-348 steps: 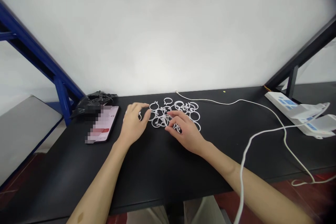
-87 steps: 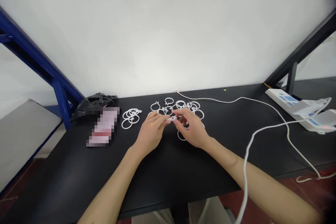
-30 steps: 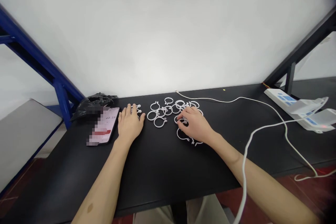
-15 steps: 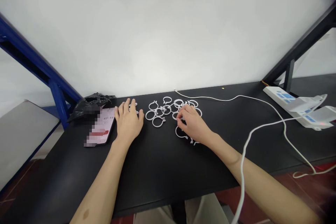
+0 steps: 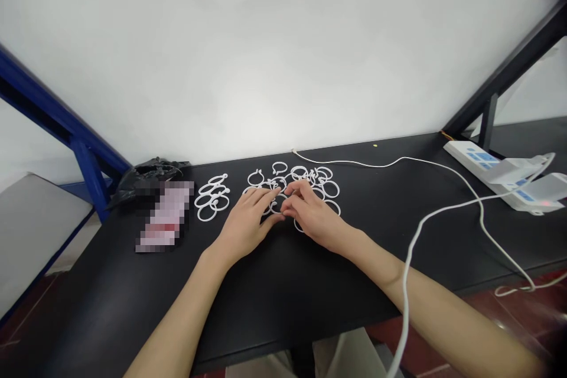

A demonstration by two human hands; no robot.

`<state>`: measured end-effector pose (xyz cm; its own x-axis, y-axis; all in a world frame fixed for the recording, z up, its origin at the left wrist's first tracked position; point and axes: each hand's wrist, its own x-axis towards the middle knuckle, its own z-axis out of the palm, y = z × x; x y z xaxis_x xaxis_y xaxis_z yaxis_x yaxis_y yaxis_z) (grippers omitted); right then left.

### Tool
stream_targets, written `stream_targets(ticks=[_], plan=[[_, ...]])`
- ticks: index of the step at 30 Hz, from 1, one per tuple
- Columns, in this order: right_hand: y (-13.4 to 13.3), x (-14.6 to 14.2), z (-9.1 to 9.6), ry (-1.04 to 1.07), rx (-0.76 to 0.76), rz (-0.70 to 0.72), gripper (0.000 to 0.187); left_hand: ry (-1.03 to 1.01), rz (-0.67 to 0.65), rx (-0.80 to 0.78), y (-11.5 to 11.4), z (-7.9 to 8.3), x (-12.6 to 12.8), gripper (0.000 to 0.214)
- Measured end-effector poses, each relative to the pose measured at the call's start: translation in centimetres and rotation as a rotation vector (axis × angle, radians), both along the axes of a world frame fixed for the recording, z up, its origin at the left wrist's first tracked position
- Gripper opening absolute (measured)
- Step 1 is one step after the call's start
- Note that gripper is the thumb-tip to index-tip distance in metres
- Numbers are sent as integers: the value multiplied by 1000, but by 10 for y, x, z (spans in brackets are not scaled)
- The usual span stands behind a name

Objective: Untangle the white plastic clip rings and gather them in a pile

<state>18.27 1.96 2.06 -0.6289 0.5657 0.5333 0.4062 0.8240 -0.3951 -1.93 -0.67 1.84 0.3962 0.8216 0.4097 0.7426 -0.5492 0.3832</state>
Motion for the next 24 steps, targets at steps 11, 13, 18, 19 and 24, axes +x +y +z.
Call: stream_targets(ticks=[11, 13, 18, 19, 24], plan=[[-1, 1, 3, 172, -208, -32, 30, -3, 58, 41, -3, 4, 3, 35], [-1, 0, 4, 170, -221, -50, 21, -13, 70, 23, -4, 7, 3, 35], [-2, -2, 5, 154, -254, -79, 10, -5, 47, -11, -6, 9, 5, 34], [-2, -2, 5, 159, -253, -76, 9, -4, 43, -12, -5, 9, 5, 35], [-1, -4, 3, 190, -232, -62, 10, 6, 40, -9, -4, 7, 6, 38]])
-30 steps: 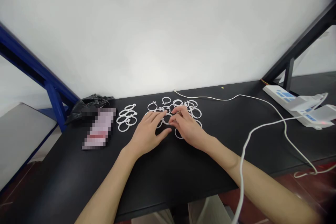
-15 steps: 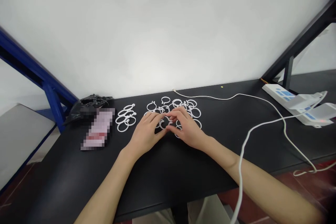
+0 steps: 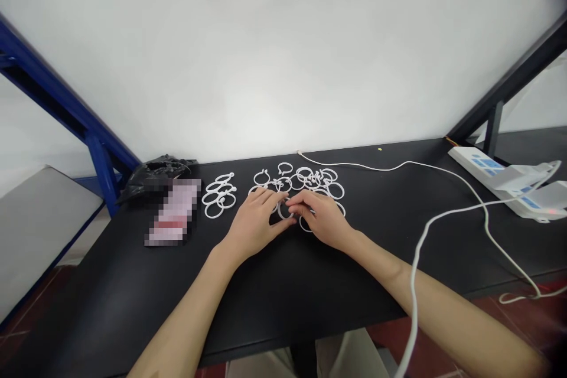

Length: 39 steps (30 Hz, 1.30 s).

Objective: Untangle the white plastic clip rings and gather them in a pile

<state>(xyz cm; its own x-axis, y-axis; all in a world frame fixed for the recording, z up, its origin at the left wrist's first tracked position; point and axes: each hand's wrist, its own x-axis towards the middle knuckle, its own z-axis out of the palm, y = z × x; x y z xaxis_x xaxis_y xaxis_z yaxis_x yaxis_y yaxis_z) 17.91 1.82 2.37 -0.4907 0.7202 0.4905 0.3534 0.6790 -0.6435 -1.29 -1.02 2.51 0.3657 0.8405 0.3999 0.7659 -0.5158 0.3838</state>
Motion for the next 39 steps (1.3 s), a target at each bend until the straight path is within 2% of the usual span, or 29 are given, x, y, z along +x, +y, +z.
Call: stream_targets(ticks=[10, 15, 17, 19, 22, 25, 27, 30, 35, 39], plan=[[2, 2, -1, -13, -32, -2, 16, 0, -8, -17, -3, 3, 3, 31], [-2, 0, 0, -56, -49, -88, 13, 2, 27, 32, -2, 4, 2, 29], [-3, -1, 0, -123, -11, -141, 25, 9, 146, 101, 2, 3, -4, 32], [-3, -3, 0, -199, 77, -150, 29, 41, 337, 173, 6, 1, -14, 37], [-5, -7, -1, -320, 205, -61, 27, 158, 587, 164, 11, -3, -32, 41], [-8, -11, -3, -416, 255, 26, 28, 223, 710, 136, 12, -7, -44, 42], [-8, -13, -4, -464, 255, 58, 28, 216, 729, 156, 12, -8, -46, 43], [-8, -13, -3, -518, 230, 82, 25, 157, 613, 162, 12, -7, -41, 43], [-2, -8, -8, -554, 279, 101, 16, 80, 154, 33, 8, -1, -20, 26], [2, -5, -13, -516, 273, 97, 24, 84, 2, -59, 2, 1, -10, 17]])
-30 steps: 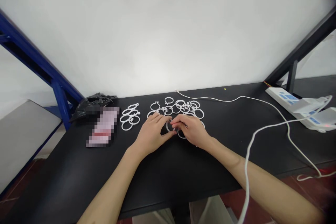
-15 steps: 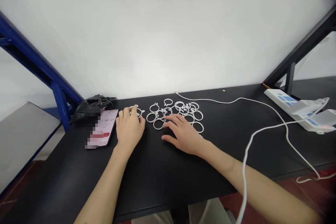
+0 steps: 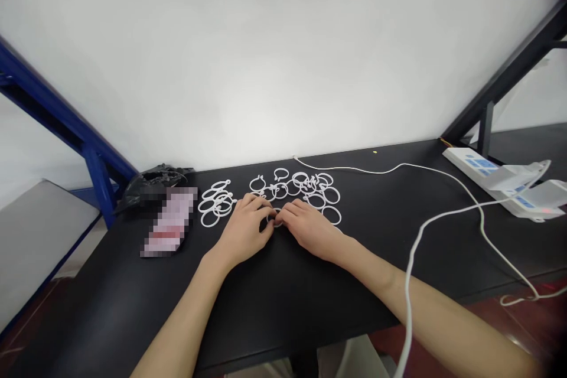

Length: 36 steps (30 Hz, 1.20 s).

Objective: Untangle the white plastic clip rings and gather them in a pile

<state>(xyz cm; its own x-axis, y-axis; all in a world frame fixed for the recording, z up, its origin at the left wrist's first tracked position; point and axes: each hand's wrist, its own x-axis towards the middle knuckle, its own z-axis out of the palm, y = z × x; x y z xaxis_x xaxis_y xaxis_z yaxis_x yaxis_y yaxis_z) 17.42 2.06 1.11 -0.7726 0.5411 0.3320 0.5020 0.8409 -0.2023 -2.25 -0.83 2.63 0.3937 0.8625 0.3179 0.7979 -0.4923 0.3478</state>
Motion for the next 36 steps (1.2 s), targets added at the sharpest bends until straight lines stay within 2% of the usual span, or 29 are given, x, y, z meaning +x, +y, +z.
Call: stream_targets(ticks=[8, 13, 17, 22, 36], plan=[[-2, 1, 9, 328, -192, -83, 24, -33, -95, -32, -1, 4, 0, 12], [-3, 1, 11, 444, -198, -151, 22, -58, -113, -14, -2, 6, 3, 13], [-2, 4, 14, 455, -237, -237, 15, -123, -120, 35, -2, 9, 3, 15], [0, 4, 15, 444, -308, -245, 15, -131, -120, 52, -4, 9, 4, 16], [1, 3, 11, 529, -235, -221, 12, -62, -93, 34, -4, 7, 9, 14]])
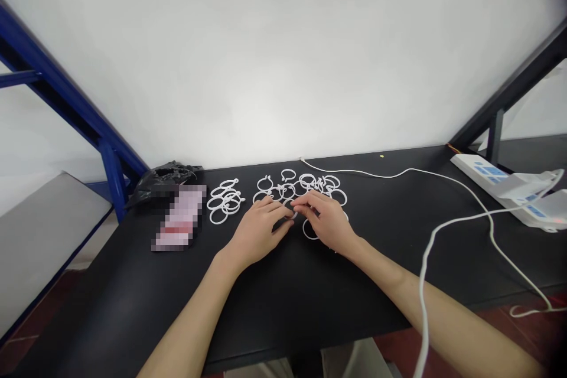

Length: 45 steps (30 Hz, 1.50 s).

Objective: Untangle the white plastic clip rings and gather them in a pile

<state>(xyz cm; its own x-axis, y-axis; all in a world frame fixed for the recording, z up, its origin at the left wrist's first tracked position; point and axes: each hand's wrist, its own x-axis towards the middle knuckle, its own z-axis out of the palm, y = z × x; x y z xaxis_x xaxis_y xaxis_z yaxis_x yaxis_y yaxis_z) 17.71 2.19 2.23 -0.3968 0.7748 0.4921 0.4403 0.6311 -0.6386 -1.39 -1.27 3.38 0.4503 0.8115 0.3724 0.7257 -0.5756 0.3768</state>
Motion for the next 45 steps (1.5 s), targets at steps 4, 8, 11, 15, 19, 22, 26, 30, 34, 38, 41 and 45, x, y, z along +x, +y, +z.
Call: stream_targets(ticks=[4, 8, 11, 15, 19, 22, 26, 30, 34, 38, 41, 45], plan=[[1, 1, -1, 12, -27, 22, 13, 29, 2, -15, 0, 0, 1, 12], [1, 2, 1, 29, -42, 51, 17, 46, -6, -22, -2, 1, 3, 12], [1, 2, 1, 19, -47, 53, 18, 54, -11, -21, -2, 2, 4, 12], [1, 1, -1, -44, -61, 22, 14, 71, 20, -7, 0, 0, 2, 14], [0, 1, -1, -91, -86, -24, 23, 149, 235, 82, 4, -3, -5, 16], [0, 2, 1, -108, -100, -58, 21, 240, 519, 158, 6, -2, -14, 22], [0, 2, 2, -149, -108, -60, 16, 342, 853, 141, 6, 3, -33, 29], [-2, 1, 3, -174, -112, -55, 15, 446, 1004, 20, 9, 3, -53, 31], [-2, 1, 2, -175, -110, -45, 15, 443, 1015, -7, 10, -2, -59, 33], [-1, 2, 1, -176, -101, -45, 15, 389, 966, 156, 11, -5, -50, 37], [-1, 2, 1, -185, -98, -50, 14, 301, 744, 219, 13, -7, -41, 32], [-3, 1, 0, -202, -82, -30, 12, 289, 440, 162, 16, -15, -30, 23]])
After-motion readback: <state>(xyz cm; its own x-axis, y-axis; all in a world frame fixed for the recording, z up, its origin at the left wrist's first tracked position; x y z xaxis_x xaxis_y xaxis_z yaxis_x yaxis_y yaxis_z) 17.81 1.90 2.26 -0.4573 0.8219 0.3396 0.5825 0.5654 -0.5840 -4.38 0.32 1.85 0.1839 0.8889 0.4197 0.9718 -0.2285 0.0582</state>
